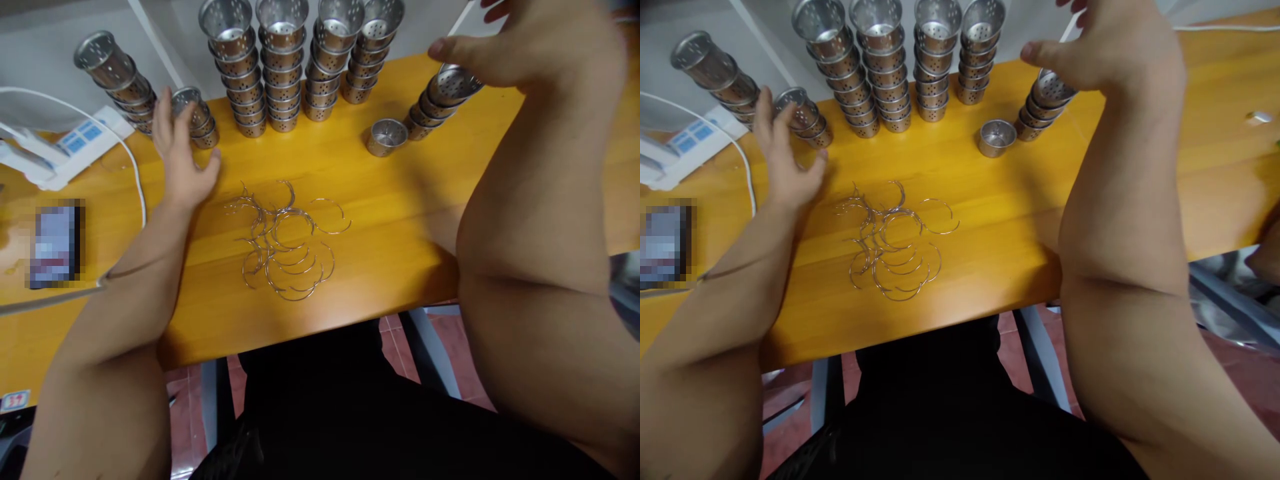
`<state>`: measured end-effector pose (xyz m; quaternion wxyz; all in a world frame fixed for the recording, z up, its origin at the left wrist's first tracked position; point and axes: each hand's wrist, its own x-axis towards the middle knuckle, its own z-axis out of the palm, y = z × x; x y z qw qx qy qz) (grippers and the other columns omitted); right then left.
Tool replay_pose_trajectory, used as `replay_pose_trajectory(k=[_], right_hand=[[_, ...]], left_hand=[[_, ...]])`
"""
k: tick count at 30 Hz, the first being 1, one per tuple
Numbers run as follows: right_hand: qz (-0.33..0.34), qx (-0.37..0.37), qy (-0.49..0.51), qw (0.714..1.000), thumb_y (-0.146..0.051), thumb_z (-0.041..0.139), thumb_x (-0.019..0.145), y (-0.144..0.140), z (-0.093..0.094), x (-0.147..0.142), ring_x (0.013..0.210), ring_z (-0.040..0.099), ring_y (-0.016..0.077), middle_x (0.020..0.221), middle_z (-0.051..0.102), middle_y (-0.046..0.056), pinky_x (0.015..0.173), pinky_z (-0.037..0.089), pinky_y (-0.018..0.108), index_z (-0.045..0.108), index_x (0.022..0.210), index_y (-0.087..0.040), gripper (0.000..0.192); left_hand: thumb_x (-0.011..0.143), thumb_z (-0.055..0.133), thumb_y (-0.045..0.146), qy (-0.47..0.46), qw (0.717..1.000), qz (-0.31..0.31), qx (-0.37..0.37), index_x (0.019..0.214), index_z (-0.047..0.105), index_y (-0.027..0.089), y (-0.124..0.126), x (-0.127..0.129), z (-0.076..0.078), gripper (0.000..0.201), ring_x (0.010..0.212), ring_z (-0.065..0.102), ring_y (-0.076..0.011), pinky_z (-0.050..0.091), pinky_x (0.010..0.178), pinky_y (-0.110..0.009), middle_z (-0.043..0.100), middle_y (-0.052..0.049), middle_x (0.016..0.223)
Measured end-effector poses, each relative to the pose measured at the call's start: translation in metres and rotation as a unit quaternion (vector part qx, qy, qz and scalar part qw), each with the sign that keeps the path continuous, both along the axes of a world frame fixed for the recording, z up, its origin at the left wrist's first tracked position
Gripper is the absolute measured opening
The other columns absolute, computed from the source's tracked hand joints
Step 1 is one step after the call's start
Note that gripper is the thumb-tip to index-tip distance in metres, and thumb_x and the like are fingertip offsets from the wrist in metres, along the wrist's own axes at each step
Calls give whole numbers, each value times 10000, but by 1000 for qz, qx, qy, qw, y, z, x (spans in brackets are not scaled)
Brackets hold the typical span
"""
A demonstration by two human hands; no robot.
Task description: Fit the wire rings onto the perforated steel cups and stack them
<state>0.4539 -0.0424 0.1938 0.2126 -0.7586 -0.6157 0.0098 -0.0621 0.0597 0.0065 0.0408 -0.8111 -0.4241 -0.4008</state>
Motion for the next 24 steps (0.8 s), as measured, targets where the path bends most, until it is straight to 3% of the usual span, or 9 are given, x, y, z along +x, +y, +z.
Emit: replay_pose_trajectory(k=[2, 5, 9, 12, 15, 18, 21, 24], right_hand=[[32, 12, 10, 999, -189, 1042, 1082, 4, -3, 3, 1596, 772, 496, 1763, 717, 350, 1277, 656, 666, 724, 1753, -25, 759], [49, 18, 24, 998, -123, 1042, 1057, 7, -6, 1, 1589, 777, 498, 1735, 738, 357, 1272, 655, 664, 732, 1743, -10, 761], [71, 32, 24, 997, -89, 1025, 1060, 5, -7, -8, 1573, 783, 518, 1712, 738, 389, 1257, 654, 661, 750, 1723, 22, 726], [86, 33, 21, 996, -103, 1015, 1077, 3, -8, -13, 1563, 791, 492, 1701, 749, 379, 1253, 656, 620, 763, 1720, 11, 700], [106, 31, 14, 994, -103, 1018, 1072, 4, -9, -17, 1559, 792, 495, 1684, 756, 385, 1261, 661, 633, 767, 1711, 20, 697], [139, 43, 1, 989, -79, 1023, 1054, 7, -13, -23, 1543, 791, 538, 1647, 765, 397, 1277, 657, 697, 774, 1681, 54, 688], [211, 46, -2, 976, -53, 1060, 998, 11, -17, -30, 1514, 798, 536, 1614, 786, 367, 1293, 651, 700, 793, 1668, 41, 727], [299, 13, -7, 954, -67, 1075, 981, 11, -20, -36, 1449, 822, 462, 1524, 854, 253, 1292, 657, 616, 858, 1615, -47, 670]], left_hand=[[1188, 860, 590, 3, 999, 40, 2, 1836, 256, 424, 16, -15, -10, 901, 1819, 145, -307, 64, 1637, -761, 289, 134, 1939], [1161, 882, 617, 1, 996, 90, 0, 1838, 258, 430, 27, -27, -19, 940, 1610, 333, -295, 280, 1526, -776, 424, 24, 1697], [1256, 821, 560, 25, 993, 118, 1, 1601, 513, 359, 17, -23, -17, 505, 1500, 375, -266, 364, 1450, -719, 445, -3, 1539], [1287, 800, 500, 53, 988, 141, -22, 1476, 523, 307, 9, -21, -11, 387, 1565, 339, -224, 331, 1495, -663, 412, 20, 1604], [1230, 833, 606, 10, 992, 106, -72, 1447, 567, 301, 14, -28, -10, 459, 1693, 290, -268, 200, 1546, -692, 539, 31, 1688], [1037, 940, 786, -71, 991, 35, -105, 1435, 676, 325, 26, -37, -15, 663, 1647, 415, -362, 158, 1490, -738, 719, -17, 1562], [888, 1010, 885, -112, 988, 8, -106, 1417, 737, 309, 39, -42, -23, 829, 1479, 536, -380, 203, 1419, -734, 734, -47, 1440], [847, 989, 1002, -139, 986, 26, -85, 1271, 763, 283, 49, -46, -34, 865, 1385, 501, -370, 210, 1380, -723, 674, -68, 1320]])
